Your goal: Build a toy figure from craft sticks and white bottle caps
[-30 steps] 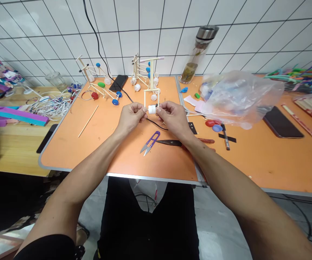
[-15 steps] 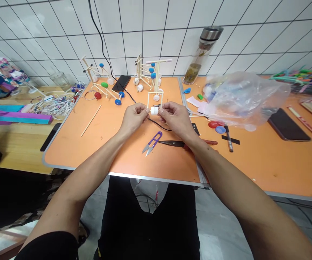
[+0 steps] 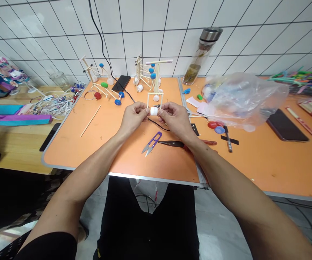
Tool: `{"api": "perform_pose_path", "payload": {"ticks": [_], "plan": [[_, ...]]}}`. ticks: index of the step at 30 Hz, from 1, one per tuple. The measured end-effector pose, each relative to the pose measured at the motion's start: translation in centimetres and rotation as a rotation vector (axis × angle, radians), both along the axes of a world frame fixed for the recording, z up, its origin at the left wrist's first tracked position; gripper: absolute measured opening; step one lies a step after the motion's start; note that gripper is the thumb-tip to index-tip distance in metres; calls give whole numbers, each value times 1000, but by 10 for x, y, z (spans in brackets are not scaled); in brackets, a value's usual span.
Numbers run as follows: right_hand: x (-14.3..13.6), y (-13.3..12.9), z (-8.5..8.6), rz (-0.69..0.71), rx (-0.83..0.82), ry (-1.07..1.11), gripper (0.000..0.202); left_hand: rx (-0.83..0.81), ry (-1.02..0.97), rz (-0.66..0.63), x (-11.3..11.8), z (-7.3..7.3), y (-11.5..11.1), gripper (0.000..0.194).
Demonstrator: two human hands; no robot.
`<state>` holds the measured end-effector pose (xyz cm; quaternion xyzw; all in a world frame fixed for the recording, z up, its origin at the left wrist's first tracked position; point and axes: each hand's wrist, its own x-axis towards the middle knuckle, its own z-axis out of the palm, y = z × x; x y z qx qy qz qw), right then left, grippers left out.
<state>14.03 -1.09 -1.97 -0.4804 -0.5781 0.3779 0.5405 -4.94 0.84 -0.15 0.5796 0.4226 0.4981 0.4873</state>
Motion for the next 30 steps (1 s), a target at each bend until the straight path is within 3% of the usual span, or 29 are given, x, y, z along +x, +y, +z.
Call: {"api": "perform_pose_path", "payload": {"ticks": [7, 30], "plan": [[2, 0, 0, -29, 28, -123, 20, 5, 0, -6, -1, -2, 1, 15], [2, 0, 1, -6, 17, -41, 16, 23, 5, -28, -1, -1, -1, 18]]}}
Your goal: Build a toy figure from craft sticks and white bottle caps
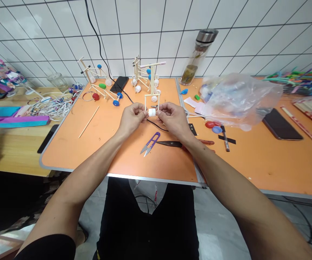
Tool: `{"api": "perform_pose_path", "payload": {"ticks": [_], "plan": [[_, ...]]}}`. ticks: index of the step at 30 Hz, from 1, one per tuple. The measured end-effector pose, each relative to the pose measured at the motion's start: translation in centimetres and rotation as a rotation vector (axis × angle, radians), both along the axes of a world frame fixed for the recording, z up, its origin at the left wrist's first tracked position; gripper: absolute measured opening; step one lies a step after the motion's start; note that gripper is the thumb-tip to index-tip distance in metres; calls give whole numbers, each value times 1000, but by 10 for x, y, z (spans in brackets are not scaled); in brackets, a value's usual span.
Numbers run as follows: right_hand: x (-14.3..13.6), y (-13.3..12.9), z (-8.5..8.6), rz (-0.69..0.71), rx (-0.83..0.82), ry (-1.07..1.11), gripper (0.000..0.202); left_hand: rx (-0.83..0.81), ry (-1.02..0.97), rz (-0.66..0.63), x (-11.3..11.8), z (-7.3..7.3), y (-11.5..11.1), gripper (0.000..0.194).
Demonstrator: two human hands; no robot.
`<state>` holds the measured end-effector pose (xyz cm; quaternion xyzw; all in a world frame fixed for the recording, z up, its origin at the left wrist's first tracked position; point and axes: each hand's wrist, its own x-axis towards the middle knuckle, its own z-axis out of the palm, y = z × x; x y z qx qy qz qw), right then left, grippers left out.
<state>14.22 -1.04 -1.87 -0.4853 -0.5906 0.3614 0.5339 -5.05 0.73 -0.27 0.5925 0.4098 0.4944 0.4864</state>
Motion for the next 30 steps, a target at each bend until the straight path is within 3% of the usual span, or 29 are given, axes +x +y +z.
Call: {"api": "perform_pose_path", "payload": {"ticks": [18, 23, 30], "plan": [[-2, 0, 1, -16, -6, 5, 13, 6, 68, 6, -3, 0, -1, 12], [-3, -4, 4, 17, -33, 7, 15, 45, 123, 55, -10, 2, 4, 27], [-5, -7, 6, 110, -92, -13, 12, 15, -2, 62, -19, 7, 8, 33]]}}
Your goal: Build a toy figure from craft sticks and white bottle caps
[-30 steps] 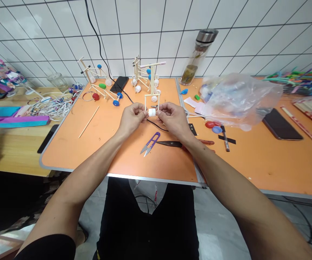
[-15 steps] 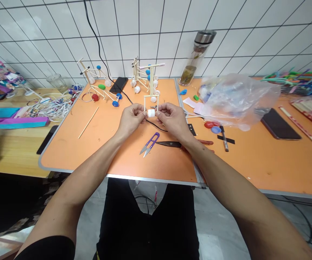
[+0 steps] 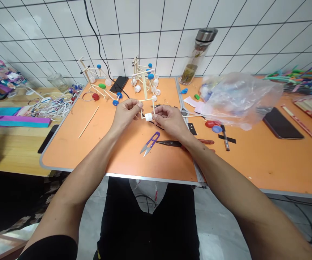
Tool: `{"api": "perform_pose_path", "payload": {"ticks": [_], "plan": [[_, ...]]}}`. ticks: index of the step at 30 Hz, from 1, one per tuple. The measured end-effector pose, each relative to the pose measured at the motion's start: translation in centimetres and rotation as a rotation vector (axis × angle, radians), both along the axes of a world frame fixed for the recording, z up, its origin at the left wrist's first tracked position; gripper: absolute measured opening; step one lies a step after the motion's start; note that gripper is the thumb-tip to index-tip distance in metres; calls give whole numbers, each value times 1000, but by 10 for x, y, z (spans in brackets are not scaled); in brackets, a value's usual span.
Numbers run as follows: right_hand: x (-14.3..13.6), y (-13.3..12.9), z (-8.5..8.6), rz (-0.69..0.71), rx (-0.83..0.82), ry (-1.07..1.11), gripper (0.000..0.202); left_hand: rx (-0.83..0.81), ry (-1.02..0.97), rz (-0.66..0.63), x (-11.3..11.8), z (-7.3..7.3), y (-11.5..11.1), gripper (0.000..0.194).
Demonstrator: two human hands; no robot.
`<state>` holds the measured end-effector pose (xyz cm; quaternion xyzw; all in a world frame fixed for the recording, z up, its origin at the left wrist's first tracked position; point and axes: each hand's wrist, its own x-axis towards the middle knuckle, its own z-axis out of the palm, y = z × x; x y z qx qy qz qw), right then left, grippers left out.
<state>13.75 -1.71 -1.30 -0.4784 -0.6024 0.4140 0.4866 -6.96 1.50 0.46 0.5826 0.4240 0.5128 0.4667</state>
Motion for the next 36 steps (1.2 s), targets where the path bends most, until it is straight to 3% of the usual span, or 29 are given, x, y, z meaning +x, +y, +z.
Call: {"api": "perform_pose_path", "payload": {"ticks": [4, 10, 18, 22, 29, 36], "plan": [[1, 1, -1, 63, -25, 9, 12, -38, -92, -51, -5, 5, 2, 37], [0, 0, -4, 99, -20, -54, 8, -109, -27, -73, -11, 9, 4, 33], [8, 1, -3, -39, 48, -145, 13, -219, -20, -30, -36, 14, 17, 22], [11, 4, -6, -64, 100, -214, 12, -309, 51, -11, -45, 8, 26, 21], [13, 5, -4, -72, 167, -305, 14, -433, 128, 4, -42, -8, 31, 21], [17, 5, -5, -88, 193, -336, 16, -483, 170, 2, -43, -11, 32, 27]]}}
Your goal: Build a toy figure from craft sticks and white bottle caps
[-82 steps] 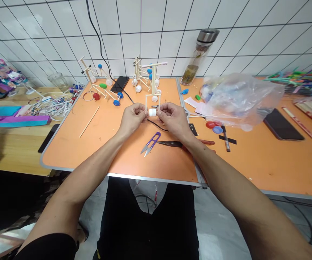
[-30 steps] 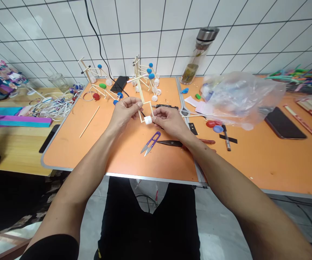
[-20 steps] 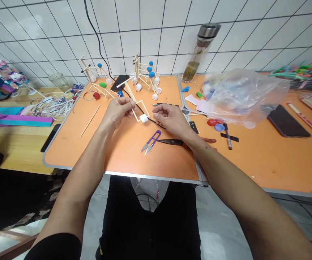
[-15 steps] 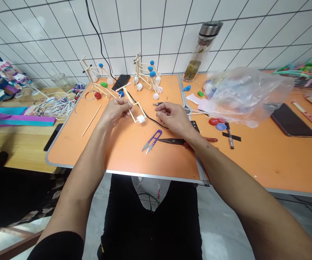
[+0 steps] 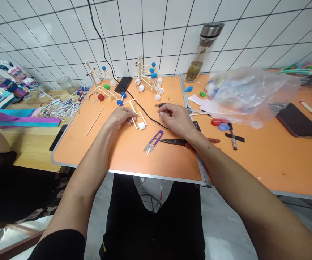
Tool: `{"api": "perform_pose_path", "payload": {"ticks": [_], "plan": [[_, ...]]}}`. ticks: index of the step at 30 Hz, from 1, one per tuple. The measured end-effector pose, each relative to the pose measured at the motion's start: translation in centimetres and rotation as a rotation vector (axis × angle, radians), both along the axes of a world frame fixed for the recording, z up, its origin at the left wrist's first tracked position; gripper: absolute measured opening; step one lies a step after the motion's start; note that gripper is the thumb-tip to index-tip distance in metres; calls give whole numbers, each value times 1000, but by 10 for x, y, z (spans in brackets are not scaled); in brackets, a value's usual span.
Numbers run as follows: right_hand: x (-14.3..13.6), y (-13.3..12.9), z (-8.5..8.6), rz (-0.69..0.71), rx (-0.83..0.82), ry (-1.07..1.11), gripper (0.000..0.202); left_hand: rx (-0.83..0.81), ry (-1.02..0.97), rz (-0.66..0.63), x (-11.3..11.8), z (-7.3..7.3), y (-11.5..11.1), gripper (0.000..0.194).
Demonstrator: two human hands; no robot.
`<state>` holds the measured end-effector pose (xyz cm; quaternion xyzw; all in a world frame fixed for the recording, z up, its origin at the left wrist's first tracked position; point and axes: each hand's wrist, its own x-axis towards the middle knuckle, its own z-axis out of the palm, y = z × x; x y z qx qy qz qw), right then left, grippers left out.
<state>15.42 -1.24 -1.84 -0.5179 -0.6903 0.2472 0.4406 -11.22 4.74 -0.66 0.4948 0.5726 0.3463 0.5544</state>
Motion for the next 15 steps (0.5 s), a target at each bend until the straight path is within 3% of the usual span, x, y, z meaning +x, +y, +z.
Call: {"api": "perform_pose_path", "payload": {"ticks": [8, 15], "plan": [[4, 2, -2, -27, 11, 10, 17, 114, 258, 3, -1, 0, -1, 28], [7, 3, 0, -41, 8, 8, 14, 194, 367, -2, -12, -4, 4, 29]]}}
